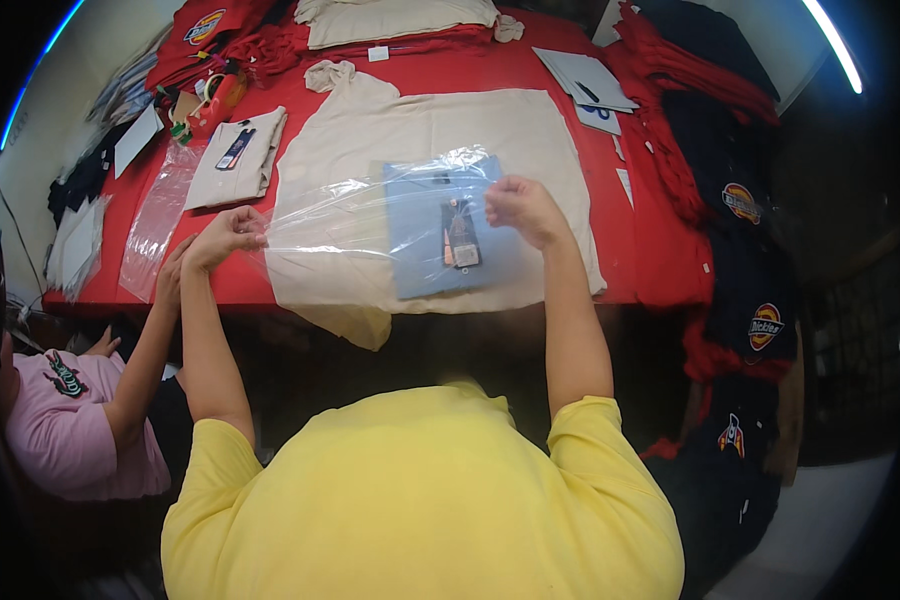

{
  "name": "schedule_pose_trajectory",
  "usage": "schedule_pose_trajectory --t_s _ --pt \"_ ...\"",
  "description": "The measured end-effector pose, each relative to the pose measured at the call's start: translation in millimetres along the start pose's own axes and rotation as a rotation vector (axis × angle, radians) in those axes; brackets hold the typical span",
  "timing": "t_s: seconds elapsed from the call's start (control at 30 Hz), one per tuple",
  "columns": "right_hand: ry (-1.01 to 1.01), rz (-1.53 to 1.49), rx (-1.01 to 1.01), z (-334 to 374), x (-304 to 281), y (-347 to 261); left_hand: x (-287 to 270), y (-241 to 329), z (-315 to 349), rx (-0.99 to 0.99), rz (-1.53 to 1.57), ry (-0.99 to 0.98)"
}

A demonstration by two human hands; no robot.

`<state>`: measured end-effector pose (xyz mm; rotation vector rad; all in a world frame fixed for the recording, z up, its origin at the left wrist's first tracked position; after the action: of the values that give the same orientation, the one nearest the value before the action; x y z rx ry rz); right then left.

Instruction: The person folds shirts on a red workspace, places a cardboard insert inside a shirt, and puts folded shirts into plastic bags.

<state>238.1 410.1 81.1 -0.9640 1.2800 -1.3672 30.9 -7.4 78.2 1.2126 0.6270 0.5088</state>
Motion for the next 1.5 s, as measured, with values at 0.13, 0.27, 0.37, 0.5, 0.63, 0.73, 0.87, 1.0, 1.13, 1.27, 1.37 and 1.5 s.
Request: schedule_pose_trajectory --t_s 0.13,0.27,0.37,0.5,0.63,0.73,0.87,1.0,1.13,1.27,1.37,1.5 --pt "-0.041 -0.254 0.058 -9.0 44.0 24.9 -34.6 12.2 -14.3 0.53 -0.038 0.709" --pt "0.028 -0.415 0.094 -18.6 59.8 49.0 6.4 0.6 7.9 0.546 -0.544 1.143" --pt "0.037 -0.42 0.137 -24.4 71.0 53.6 48.0 -39.1 -12.9 0.41 -0.607 0.791" --pt "0.043 -0.385 0.142 -20.9 69.3 36.1 94.2 -82.2 -23.3 0.071 -0.996 0.701" --pt "0.002 -0.372 0.075 -18.0 47.0 29.5 91.8 -89.0 -28.3 0.034 -0.992 0.623" --pt "-0.001 -0.221 0.11 -10.6 19.5 37.7 90.4 -88.2 -31.3 0.065 -1.009 0.584" --pt "0.05 -0.264 0.147 1.6 -18.2 55.4 78.6 -90.6 -32.6 0.081 -1.029 0.532" --pt "0.219 -0.182 0.098 21.3 -40.4 44.4 65.0 -83.3 -20.7 0.13 -0.965 0.62" --pt "0.181 0.204 0.033 31.2 -29.1 43.5 101.2 -32.5 -4.3 0.533 -1.006 0.8" --pt "0.255 0.47 0.069 19.7 -14.0 51.5 187.4 9.4 2.5 0.726 -0.967 0.577" --pt "0.308 0.632 0.028 17.7 -11.5 50.7 219.2 12.8 -0.7 0.728 -0.864 0.409" --pt "0.305 0.686 -0.036 13.2 -6.8 59.7 232.0 -7.0 -9.2 0.681 -0.821 0.283"
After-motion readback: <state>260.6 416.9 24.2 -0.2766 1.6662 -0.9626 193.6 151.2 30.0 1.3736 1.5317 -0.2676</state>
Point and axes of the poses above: each hand's wrist, its own z-axis away from the middle knuckle, its own x-axis out of the palm, y = z × x, the point moved 5 cm from there along -z, towards the middle knuckle, and after that the axes turned 12 degrees about z, right-handed, at the moved point
